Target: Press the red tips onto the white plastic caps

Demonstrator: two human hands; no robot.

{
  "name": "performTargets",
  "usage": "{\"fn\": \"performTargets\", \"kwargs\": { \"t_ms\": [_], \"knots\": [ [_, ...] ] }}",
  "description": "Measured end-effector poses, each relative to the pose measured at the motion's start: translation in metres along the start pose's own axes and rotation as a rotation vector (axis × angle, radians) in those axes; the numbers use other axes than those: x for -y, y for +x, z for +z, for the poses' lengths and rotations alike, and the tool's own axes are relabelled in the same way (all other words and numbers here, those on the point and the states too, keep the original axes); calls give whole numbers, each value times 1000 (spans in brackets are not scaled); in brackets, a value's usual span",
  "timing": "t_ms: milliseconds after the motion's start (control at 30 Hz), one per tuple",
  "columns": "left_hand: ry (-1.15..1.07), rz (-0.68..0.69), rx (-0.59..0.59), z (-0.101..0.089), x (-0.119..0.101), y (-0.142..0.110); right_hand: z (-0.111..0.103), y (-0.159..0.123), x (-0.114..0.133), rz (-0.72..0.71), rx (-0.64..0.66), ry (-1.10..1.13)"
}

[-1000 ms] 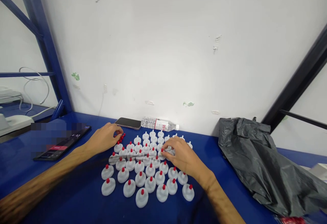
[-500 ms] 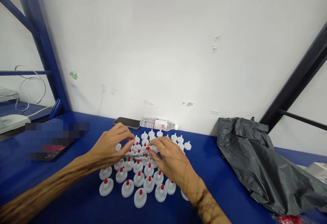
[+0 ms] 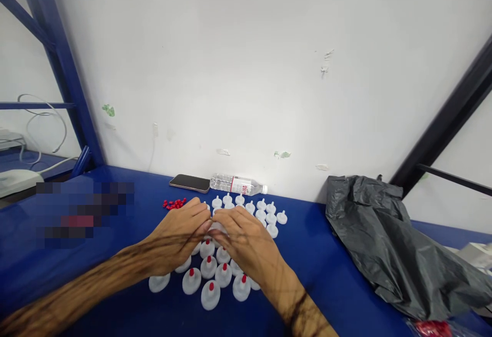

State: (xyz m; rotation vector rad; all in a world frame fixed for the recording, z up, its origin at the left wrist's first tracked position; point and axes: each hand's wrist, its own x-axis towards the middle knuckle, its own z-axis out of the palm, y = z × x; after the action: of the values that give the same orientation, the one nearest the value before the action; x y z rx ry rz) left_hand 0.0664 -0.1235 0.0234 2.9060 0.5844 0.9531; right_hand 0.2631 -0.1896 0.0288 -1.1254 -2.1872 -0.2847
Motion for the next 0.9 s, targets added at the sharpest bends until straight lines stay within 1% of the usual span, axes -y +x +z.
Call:
{"fn": "performTargets", "kwargs": {
  "t_ms": [67,133,167,233,267,300,333,400,467,533,633,700,767,900],
  "knots": [
    [-42,-40,-28,1,0,0,-1,0,-5,-18,-16,-42],
    [-129,-130,-60,-5,0,0,-6,-1,-16,13,-49,-102],
    [-177,-186,-87,-10,1,0,-10,-3,-24,58,-75,-133],
    [-228,-288,-162,-22,6,0,-21,-6,-41,231,-141,-177],
    [-209,-315,-204,-28,10,1,-27,-8,-48,314,-163,-178],
    [-145,-324,-231,-33,16,1,-31,-9,-54,389,-178,-166],
    [-54,-338,-239,-36,23,2,-34,-10,-58,434,-176,-143],
    [126,-406,-208,-38,39,1,-36,-10,-60,455,-131,-86],
    [210,-501,-131,-36,53,0,-31,-9,-57,424,-41,-41],
    [278,-565,-36,-32,65,-3,-24,-8,-52,409,64,-26],
    [336,-587,52,-27,76,-7,-17,-7,-48,384,201,-18],
    [330,-593,89,-25,80,-9,-16,-8,-48,360,261,3],
    [311,-605,133,-25,82,-10,-17,-9,-49,343,286,24],
    [278,-619,185,-25,84,-9,-19,-10,-49,344,253,51]
  ]
}}
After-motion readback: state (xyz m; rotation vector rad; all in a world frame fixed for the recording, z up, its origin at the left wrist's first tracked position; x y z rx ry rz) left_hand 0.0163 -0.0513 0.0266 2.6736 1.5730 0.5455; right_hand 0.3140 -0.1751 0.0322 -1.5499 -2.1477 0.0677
